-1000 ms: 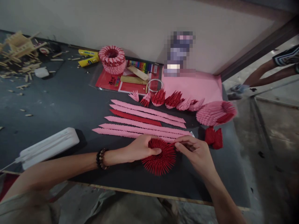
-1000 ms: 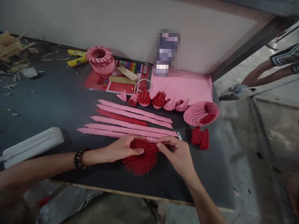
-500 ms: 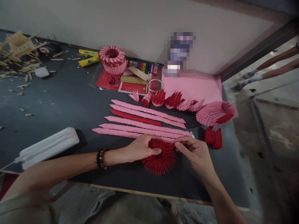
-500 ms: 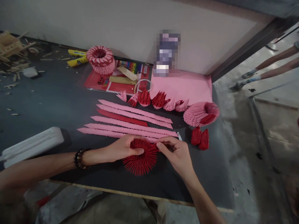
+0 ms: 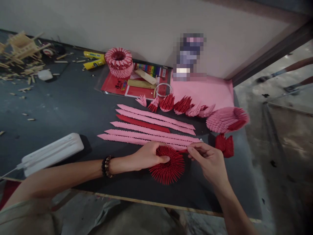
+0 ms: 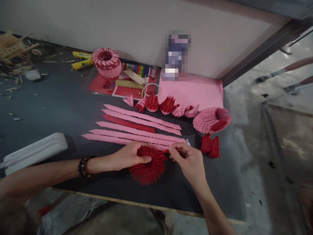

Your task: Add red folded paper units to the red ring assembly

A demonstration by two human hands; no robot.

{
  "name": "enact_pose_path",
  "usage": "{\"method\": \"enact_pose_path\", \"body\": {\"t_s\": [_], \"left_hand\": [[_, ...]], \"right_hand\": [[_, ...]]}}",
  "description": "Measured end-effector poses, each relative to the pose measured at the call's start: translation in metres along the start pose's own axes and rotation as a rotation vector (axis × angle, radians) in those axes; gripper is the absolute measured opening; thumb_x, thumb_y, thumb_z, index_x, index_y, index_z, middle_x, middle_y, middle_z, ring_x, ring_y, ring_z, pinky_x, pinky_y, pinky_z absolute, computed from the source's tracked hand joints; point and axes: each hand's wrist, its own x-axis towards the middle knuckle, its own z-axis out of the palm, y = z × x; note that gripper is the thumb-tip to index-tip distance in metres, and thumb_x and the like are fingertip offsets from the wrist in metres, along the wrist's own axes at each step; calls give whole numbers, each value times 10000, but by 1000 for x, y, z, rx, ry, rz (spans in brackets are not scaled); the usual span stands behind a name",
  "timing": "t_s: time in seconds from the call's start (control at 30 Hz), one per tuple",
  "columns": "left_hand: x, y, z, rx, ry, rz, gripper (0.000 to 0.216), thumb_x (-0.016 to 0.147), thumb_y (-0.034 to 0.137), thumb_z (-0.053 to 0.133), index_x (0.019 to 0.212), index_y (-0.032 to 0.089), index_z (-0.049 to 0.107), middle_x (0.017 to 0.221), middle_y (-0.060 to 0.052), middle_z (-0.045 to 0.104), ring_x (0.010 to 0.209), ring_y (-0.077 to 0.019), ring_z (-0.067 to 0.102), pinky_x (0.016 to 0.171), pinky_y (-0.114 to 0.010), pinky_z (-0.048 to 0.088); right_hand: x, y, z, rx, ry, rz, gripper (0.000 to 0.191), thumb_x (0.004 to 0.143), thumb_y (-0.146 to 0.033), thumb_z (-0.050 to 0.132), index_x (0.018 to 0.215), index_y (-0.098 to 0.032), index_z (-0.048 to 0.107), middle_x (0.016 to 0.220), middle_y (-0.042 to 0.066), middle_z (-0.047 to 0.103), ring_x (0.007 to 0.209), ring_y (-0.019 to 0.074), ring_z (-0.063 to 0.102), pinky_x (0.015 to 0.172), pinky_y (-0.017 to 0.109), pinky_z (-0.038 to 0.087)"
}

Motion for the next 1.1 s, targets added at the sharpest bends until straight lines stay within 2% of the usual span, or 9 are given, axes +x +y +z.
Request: {"method": "enact_pose_path", "body": {"t_s": [0.27, 0.47, 0.6, 0.8, 1.1], "left_hand": [[0, -1, -1, -12, -28, 22, 399, 898, 270, 672, 1263, 119, 728, 1225, -125, 773, 1110, -253, 712, 1047, -381, 505], [2, -4, -1, -19, -16, 8, 400, 873, 269, 691, 1251, 147, 740, 1195, -94, 786, 1101, -247, 717, 1040, -379, 514], [2, -4, -2, -14, -23, 15, 399, 871, 263, 686, 1245, 137, 741, 1176, -99, 788, 1097, -248, 718, 1038, -386, 514], [2, -3, -1, -25, -20, 12, 380, 870, 264, 679, 1213, 114, 742, 1186, -111, 786, 1096, -240, 714, 1045, -389, 510], [2, -4, -1, -64, -38, 19, 426, 883, 252, 679, 1280, 106, 722, 1223, -131, 775, 1118, -259, 712, 1046, -403, 508]], "right_hand": [[0, 2, 6, 12, -18, 10, 203, 877, -406, 797, 926, -209, 805, 745, 18, 768, 625, 140, 691, 575, 233, 561], [0, -4, 3, -30, -54, -20, 190, 895, -402, 779, 940, -219, 808, 783, 13, 781, 642, 131, 693, 619, 228, 570], [0, -9, 1, -81, -99, -81, 186, 919, -401, 748, 956, -226, 801, 838, 18, 797, 689, 149, 716, 669, 254, 595], [2, -9, 1, -171, -107, -156, 226, 945, -420, 705, 943, -211, 792, 805, 44, 782, 693, 195, 716, 668, 321, 594], [6, -3, 4, -102, -131, -136, 218, 942, -416, 706, 956, -215, 787, 848, 74, 796, 762, 235, 744, 732, 372, 610]]}}
